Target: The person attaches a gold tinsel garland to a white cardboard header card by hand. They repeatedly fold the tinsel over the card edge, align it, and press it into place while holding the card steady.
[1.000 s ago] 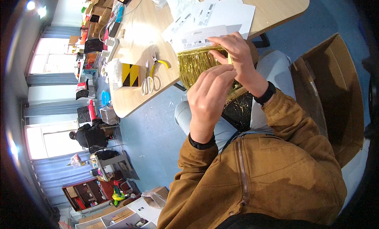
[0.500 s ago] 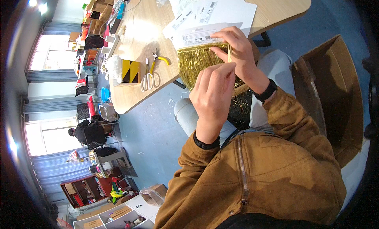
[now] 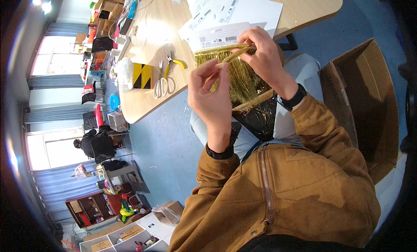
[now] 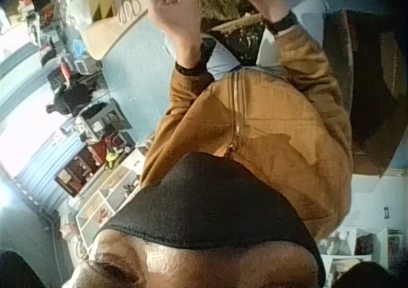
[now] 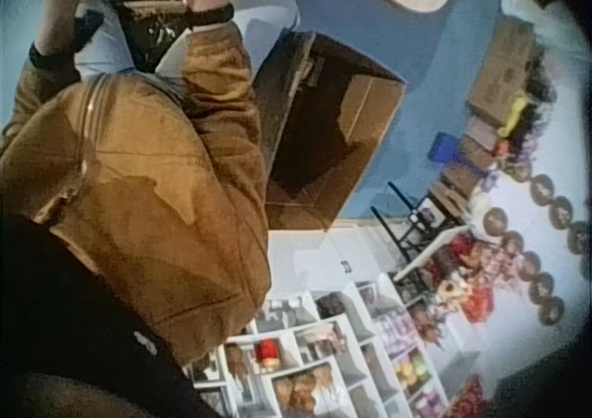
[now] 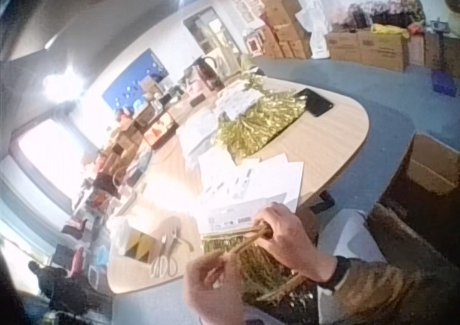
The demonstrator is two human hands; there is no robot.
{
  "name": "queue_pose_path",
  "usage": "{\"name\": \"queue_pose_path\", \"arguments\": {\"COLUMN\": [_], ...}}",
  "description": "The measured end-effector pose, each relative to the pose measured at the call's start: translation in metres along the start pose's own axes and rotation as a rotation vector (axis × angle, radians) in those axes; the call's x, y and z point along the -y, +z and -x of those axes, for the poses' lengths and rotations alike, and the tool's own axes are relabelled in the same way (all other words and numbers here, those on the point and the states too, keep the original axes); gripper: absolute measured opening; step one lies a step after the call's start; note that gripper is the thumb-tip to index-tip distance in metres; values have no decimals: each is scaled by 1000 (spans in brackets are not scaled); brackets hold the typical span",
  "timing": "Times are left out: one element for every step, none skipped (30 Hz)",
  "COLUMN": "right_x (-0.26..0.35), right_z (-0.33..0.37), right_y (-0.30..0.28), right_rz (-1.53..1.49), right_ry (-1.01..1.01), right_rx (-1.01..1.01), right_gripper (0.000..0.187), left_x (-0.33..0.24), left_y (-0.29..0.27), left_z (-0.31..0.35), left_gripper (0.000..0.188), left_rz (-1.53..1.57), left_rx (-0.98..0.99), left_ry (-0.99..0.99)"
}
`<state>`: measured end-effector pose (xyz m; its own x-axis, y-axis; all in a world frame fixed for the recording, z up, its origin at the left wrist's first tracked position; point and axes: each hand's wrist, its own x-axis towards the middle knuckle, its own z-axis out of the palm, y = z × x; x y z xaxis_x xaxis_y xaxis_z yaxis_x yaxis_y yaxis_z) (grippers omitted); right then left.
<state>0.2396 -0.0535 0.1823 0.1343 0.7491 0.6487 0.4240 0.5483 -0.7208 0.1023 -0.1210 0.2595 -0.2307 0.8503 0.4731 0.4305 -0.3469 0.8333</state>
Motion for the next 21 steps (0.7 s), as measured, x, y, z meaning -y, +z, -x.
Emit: {"name": "queue_pose_path", "arguments": {"right_x": [0,-1,-1,-2,-2,-2,-2,-1,-1,-1,0,0,1,1,2,2,2,2,2,2,2], "right_z": [0,0,0,0,0,0,0,0,-1,-1,-1,-2,-2,-2,-2,-2,-2,-3,-3,-3,-3], "right_y": [0,-1,-1,-1,-1,-1,0,0,0,0,0,0,0,0,-1,-1,-2,-3,-3,-3,-4], "right_rz": [0,-2,10,19,31,27,26,23,18,13,7,8,9,15,30,51,71,79,85,87,84], "right_ry": [21,45,31,20,3,17,25,31,34,34,35,32,27,34,17,11,-13,-12,-28,-45,-27], "right_rx": [17,33,29,25,17,24,26,33,29,29,30,27,25,29,33,44,49,54,55,55,63], "right_gripper": [37,38,39,40,41,41,41,41,40,40,39,38,37,36,36,35,34,33,33,33,33], "left_x": [2,5,8,11,14,17,20,22,24,27,28,29,28,28,27,25,24,23,22,22,22], "left_y": [-2,-4,-6,-9,-11,-13,-15,-17,-18,-18,-19,-19,-19,-19,-20,-20,-20,-20,-20,-20,-20], "left_z": [-4,-8,-11,-16,-20,-24,-27,-30,-33,-36,-39,-41,-41,-41,-41,-40,-38,-37,-37,-36,-37], "left_gripper": [22,23,27,28,29,30,31,32,33,33,34,34,35,35,36,37,37,38,38,37,37], "left_rz": [59,121,162,156,153,137,164,179,202,199,206,212,232,253,273,279,286,302,302,311,354], "left_rx": [3,6,19,26,38,47,57,66,77,83,93,102,120,139,158,175,192,212,216,224,240], "left_ry": [-55,-98,-125,-163,-177,-200,-205,-220,-231,-236,-239,-242,-226,-209,-193,-190,-188,-177,-171,-157,-134]}}
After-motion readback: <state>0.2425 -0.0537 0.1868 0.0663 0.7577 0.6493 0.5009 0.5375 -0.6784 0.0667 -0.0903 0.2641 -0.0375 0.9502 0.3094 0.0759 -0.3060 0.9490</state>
